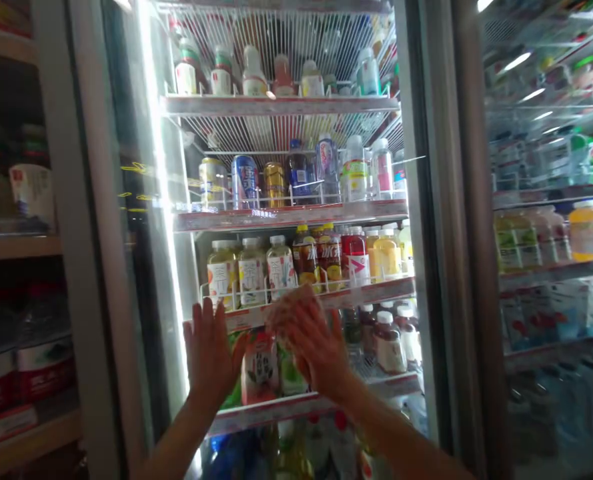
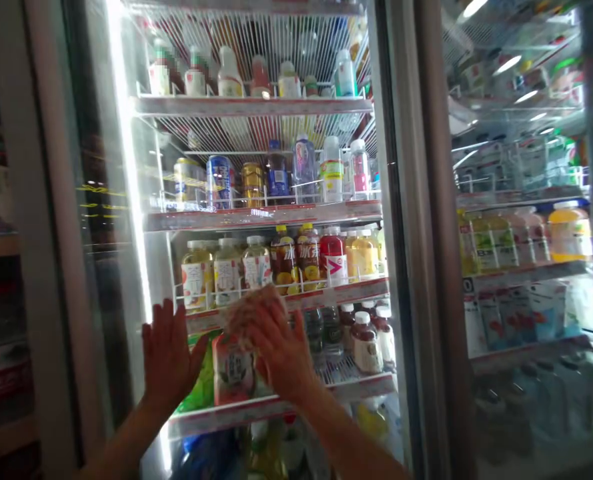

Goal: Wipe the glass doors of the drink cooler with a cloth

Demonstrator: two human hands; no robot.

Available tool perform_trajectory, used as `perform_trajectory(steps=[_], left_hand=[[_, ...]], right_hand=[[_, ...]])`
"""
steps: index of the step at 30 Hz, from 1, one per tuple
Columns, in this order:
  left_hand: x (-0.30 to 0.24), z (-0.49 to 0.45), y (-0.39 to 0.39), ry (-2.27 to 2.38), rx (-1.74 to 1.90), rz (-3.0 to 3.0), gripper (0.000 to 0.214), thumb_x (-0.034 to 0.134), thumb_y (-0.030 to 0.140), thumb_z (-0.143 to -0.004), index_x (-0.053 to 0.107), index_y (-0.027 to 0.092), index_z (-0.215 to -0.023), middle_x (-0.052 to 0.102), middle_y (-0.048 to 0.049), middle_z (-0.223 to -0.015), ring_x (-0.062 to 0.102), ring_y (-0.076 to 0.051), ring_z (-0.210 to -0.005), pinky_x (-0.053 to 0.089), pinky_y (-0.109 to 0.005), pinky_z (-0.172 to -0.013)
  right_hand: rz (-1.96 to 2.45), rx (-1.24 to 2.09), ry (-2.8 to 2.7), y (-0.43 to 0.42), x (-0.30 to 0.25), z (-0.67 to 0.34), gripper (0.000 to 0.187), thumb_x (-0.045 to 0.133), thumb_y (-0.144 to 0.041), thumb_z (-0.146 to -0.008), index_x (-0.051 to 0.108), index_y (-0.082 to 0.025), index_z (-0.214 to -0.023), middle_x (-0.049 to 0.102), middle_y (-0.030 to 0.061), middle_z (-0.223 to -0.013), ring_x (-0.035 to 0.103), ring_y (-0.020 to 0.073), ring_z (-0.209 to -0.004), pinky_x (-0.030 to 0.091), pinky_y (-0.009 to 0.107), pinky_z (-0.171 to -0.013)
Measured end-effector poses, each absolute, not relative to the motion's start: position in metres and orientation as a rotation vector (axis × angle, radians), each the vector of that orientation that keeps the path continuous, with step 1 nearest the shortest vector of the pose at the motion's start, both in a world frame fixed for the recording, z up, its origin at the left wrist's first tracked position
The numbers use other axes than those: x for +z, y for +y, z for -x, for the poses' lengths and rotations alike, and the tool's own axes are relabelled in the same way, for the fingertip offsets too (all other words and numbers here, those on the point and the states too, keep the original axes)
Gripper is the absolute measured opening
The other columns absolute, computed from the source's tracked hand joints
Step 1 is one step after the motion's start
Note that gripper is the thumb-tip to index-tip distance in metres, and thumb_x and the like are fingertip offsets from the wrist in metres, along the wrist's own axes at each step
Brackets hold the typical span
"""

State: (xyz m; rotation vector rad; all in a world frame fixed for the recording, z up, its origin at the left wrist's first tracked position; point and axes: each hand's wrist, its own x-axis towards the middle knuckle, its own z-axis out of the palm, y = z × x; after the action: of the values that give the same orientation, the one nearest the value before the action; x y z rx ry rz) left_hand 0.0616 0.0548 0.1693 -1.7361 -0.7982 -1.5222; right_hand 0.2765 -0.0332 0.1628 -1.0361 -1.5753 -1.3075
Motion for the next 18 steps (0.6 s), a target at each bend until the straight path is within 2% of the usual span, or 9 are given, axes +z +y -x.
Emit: perform_trajectory(steps=[3,7,10,12,15,18], left_hand=[[0.141,-0.073,0.046,-0.733,-1.464,1.788,0.070,0.041,0.034,-0.091,0.004,0.018,-0.148,0.005,-0.0096,-0.157,0.005,-0.025,-0.144,0.009,-0.048,-0.116],[0.120,-0.085,0.042,-0.761,-1.485,1.784,0.071,0.042,0.031,-0.090,0.005,0.016,-0.148,0.004,-0.0106,-0.156,0.003,-0.026,-0.144,0.006,-0.049,-0.116],[0.121,-0.090,0.043,-0.775,-1.538,1.755,0.072,0.043,0.032,-0.090,0.004,0.017,-0.148,0.005,-0.0118,-0.156,0.003,-0.027,-0.144,0.006,-0.052,-0.115],[0.122,-0.091,0.042,-0.776,-1.555,1.769,0.072,0.044,0.033,-0.090,0.003,0.019,-0.148,0.007,-0.0122,-0.156,0.005,-0.028,-0.144,0.007,-0.054,-0.115],[0.117,-0.090,0.037,-0.828,-1.552,1.826,0.071,0.044,0.033,-0.090,0.004,0.022,-0.148,0.008,-0.0123,-0.156,0.005,-0.029,-0.144,0.011,-0.056,-0.114],[0.103,-0.090,0.031,-0.846,-1.498,1.889,0.071,0.044,0.033,-0.090,0.005,0.024,-0.148,0.010,-0.0116,-0.156,0.007,-0.030,-0.144,0.014,-0.056,-0.113]], right_hand=[[1.019,-1.310,-1.581,-0.041,0.147,-0.290,0.043,0.043,-0.024,-0.084,0.052,-0.022,-0.126,0.054,0.0069,-0.135,0.035,0.0243,-0.135,0.010,0.050,-0.115],[1.202,-1.291,-1.090,-0.065,0.139,-0.372,0.052,0.045,-0.028,-0.085,0.041,-0.021,-0.137,0.048,0.0151,-0.138,0.038,0.0335,-0.133,0.023,0.062,-0.105],[1.234,-1.248,-0.996,-0.065,0.130,-0.366,0.052,0.045,-0.027,-0.085,0.042,-0.019,-0.136,0.043,0.0182,-0.141,0.033,0.0360,-0.135,0.028,0.063,-0.101],[1.170,-1.255,-1.270,-0.057,0.118,-0.332,0.049,0.045,-0.022,-0.083,0.046,-0.021,-0.132,0.046,0.0144,-0.140,0.031,0.0318,-0.137,0.024,0.058,-0.106],[1.119,-1.238,-1.574,-0.052,0.098,-0.300,0.043,0.046,-0.021,-0.082,0.052,-0.025,-0.125,0.055,0.0068,-0.133,0.033,0.0245,-0.136,0.010,0.052,-0.114],[1.226,-1.277,-1.409,-0.067,0.082,-0.332,0.048,0.045,-0.021,-0.084,0.046,-0.021,-0.132,0.050,0.0111,-0.137,0.033,0.0261,-0.137,0.011,0.054,-0.113]])
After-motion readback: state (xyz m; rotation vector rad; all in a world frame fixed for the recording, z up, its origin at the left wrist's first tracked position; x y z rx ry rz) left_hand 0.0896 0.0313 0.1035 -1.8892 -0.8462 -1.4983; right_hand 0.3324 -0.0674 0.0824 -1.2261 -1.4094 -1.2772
